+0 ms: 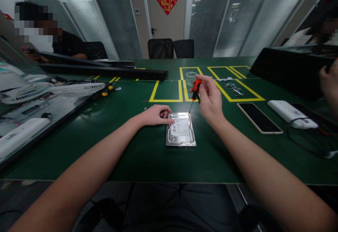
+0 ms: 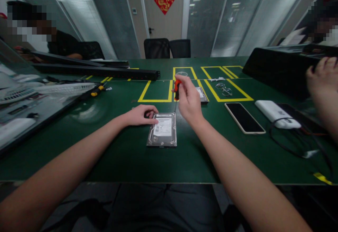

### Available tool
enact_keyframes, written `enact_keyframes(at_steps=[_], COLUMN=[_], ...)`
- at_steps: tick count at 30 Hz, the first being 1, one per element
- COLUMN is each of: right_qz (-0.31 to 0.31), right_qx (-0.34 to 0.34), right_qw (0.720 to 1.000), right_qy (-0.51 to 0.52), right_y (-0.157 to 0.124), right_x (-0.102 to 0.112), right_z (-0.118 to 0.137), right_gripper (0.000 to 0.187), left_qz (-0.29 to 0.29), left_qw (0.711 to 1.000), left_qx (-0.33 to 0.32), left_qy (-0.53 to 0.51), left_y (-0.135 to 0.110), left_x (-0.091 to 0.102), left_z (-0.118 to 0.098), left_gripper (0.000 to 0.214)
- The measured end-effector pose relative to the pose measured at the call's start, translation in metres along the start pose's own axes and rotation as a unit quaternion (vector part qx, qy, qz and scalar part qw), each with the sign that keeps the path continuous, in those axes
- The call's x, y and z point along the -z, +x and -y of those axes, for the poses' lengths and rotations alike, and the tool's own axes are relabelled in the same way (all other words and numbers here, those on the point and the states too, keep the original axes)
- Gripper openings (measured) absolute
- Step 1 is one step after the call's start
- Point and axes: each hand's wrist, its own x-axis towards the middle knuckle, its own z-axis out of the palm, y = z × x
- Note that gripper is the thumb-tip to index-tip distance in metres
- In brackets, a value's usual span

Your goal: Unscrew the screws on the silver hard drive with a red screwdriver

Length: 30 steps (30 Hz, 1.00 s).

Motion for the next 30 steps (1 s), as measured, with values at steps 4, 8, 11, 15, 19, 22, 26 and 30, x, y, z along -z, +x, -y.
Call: enact_keyframes(at_steps=[4, 8, 11, 15, 19, 22, 26, 30], right_qz=[0.0, -0.005, -0.006, -0.014, -0.019, -0.021, -0.02, -0.029], right_qx=[0.003, -0.004, -0.006, -0.005, -0.01, -0.019, -0.014, -0.005], right_qw=[1.0, 1.0, 1.0, 0.999, 0.999, 0.999, 0.999, 0.999], right_qy=[-0.004, -0.01, -0.02, -0.041, -0.043, -0.031, -0.029, -0.029], right_y=[-0.0003, -0.0006, -0.0006, -0.0006, -0.0007, -0.0007, -0.001, -0.0008], right_x=[0.0006, -0.0002, -0.0004, 0.0002, -0.0005, -0.0016, -0.0014, -0.001], right_z=[-0.001, 0.0009, 0.0019, 0.0005, 0.0006, 0.0023, 0.001, -0.0027], right_gripper=[0.035, 0.034, 0.034, 0.032, 0.031, 0.029, 0.028, 0.027], left_qz=[-0.004, 0.0, -0.004, -0.01, -0.003, -0.002, -0.002, 0.002], left_qw=[1.0, 1.0, 1.0, 1.0, 1.0, 1.0, 1.0, 1.0], left_qx=[-0.001, 0.004, 0.002, -0.004, 0.004, 0.005, 0.008, 0.009], left_qy=[-0.002, -0.005, -0.004, -0.005, -0.004, -0.004, -0.001, 0.0], left_y=[-0.0003, -0.0004, -0.0004, -0.0005, -0.0006, -0.0006, -0.0011, -0.0015], left_x=[0.0002, -0.0002, -0.0008, -0.0008, -0.0001, 0.0002, 0.0009, 0.0011], left_z=[-0.0008, -0.0014, -0.0007, -0.0003, -0.0006, -0.0012, -0.0037, -0.0049], left_gripper=[0.059, 0.059, 0.058, 0.055, 0.057, 0.059, 0.058, 0.059])
